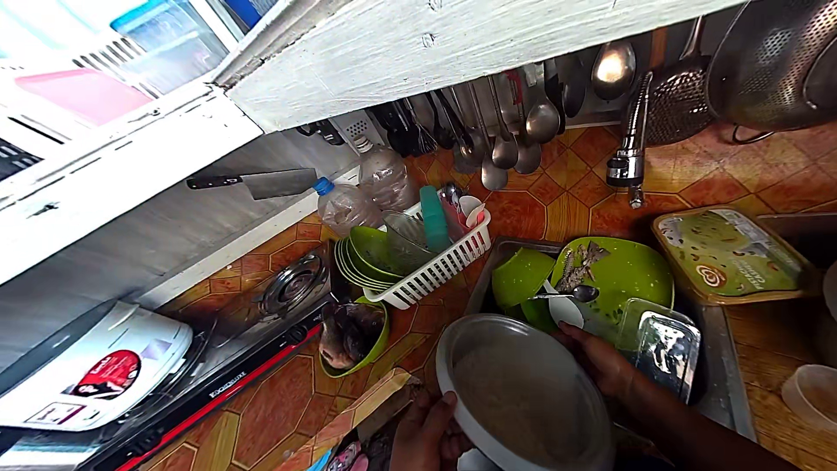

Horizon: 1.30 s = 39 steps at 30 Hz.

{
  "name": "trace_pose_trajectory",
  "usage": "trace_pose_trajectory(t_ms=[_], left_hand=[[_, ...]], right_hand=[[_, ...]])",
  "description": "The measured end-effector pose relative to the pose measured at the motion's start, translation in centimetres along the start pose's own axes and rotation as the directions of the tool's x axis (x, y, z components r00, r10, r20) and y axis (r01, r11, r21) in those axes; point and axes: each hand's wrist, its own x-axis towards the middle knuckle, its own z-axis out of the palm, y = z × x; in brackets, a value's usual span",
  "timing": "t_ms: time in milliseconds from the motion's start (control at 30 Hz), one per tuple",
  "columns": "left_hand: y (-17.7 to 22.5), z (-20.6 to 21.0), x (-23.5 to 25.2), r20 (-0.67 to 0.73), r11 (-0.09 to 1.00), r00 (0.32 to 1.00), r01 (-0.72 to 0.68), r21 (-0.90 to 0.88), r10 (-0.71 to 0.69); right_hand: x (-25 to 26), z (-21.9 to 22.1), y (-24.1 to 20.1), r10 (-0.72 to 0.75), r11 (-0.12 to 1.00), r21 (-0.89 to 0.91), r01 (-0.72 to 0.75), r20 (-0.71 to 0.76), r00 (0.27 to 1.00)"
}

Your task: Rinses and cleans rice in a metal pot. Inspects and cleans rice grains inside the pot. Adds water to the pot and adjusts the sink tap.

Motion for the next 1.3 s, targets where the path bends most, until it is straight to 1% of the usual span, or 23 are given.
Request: trace_pose_trajectory(t_ms=[67,200,267,400,567,667,833,1000,1100,1167,1233,1300], left_hand=[[-0.3,0.2,0.0,0.016,1.000,1.000,-0.023,0.005,0.023],[-0.7,0.3,0.1,0.040,0.998,0.998,-0.053,0.027,0.052],[-0.7,0.2,0.1,0.049,0.998,0.997,-0.062,0.033,0.060],[-0.8,0.0,0.1,0.047,0.996,0.996,-0.081,0.027,0.079],[-1.1,0.1,0.3,0.055,0.996,0.995,-0.090,0.027,0.088],[-1.1,0.5,0.4,0.051,0.994,0.994,-0.101,0.035,0.099],[-1.6,0.8,0.4,0.066,0.986,0.987,-0.151,0.075,0.146],[-2.0,0.6,0.6,0.087,0.985,0.983,-0.167,0.036,0.163],[-2.1,0.7,0.6,0.097,0.985,0.981,-0.171,0.018,0.168],[-2.2,0.7,0.7,0.106,0.985,0.980,-0.173,0.014,0.171],[-2.2,0.8,0.8,0.108,0.985,0.979,-0.175,0.012,0.173],[-2.2,0.8,0.8,0.109,0.984,0.979,-0.177,0.012,0.174]], right_hand=[[0.9,-0.2,0.0,0.004,1.000,-0.009,-0.004,-0.021,1.000],[3.8,-0.3,0.6,-0.034,0.999,0.017,0.037,-0.169,0.985],[4.7,0.1,0.8,-0.062,0.998,-0.001,0.064,-0.217,0.974],[5.5,0.2,1.0,-0.082,0.995,-0.066,0.070,-0.199,0.977],[5.2,-0.1,1.1,-0.044,0.999,0.021,0.048,-0.171,0.984],[4.7,0.0,0.9,-0.026,0.999,0.038,0.032,-0.157,0.987],[4.2,-0.1,0.8,-0.031,0.998,-0.050,0.025,-0.127,0.991],[4.2,0.0,0.6,-0.007,1.000,-0.031,0.003,-0.148,0.989],[4.0,0.1,0.4,0.024,0.996,-0.078,-0.038,-0.169,0.985],[4.1,-0.3,0.6,0.043,0.991,-0.120,-0.061,-0.150,0.988],[4.3,-0.6,1.0,0.046,0.991,-0.117,-0.061,-0.129,0.991],[4.4,-0.9,1.2,0.054,0.995,-0.077,-0.063,-0.117,0.992]])
